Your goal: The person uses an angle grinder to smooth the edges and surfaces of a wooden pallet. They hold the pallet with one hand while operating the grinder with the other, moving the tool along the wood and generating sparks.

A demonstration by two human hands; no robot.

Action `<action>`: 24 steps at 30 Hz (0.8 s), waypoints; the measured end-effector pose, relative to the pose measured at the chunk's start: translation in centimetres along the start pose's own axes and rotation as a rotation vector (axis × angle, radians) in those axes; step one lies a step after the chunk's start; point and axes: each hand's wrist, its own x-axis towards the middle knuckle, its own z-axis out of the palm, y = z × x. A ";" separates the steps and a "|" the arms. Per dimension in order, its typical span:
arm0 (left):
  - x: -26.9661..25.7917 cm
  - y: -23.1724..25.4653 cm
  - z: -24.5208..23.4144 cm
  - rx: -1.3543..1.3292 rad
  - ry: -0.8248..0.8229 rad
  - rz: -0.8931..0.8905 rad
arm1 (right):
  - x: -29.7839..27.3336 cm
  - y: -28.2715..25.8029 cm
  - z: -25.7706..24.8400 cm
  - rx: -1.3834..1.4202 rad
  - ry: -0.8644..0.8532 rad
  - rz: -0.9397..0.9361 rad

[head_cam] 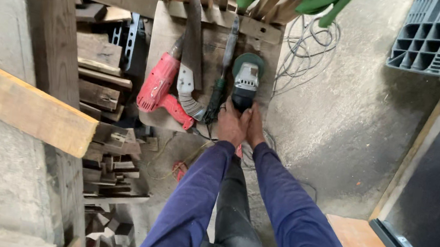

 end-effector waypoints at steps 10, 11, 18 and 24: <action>-2.4 0.4 -1.8 0.067 -0.041 0.076 | 0.0 -6.2 0.0 0.306 0.014 0.315; -2.9 0.5 -2.1 0.084 -0.063 0.067 | -0.3 -6.6 -0.1 0.183 0.021 0.238; -4.3 1.0 -3.3 0.017 -0.129 -0.054 | -1.2 -7.6 -1.4 -0.488 -0.134 -0.062; -6.9 2.1 -5.0 -0.128 0.000 0.050 | -2.5 -10.4 -2.0 -0.519 -0.136 -0.138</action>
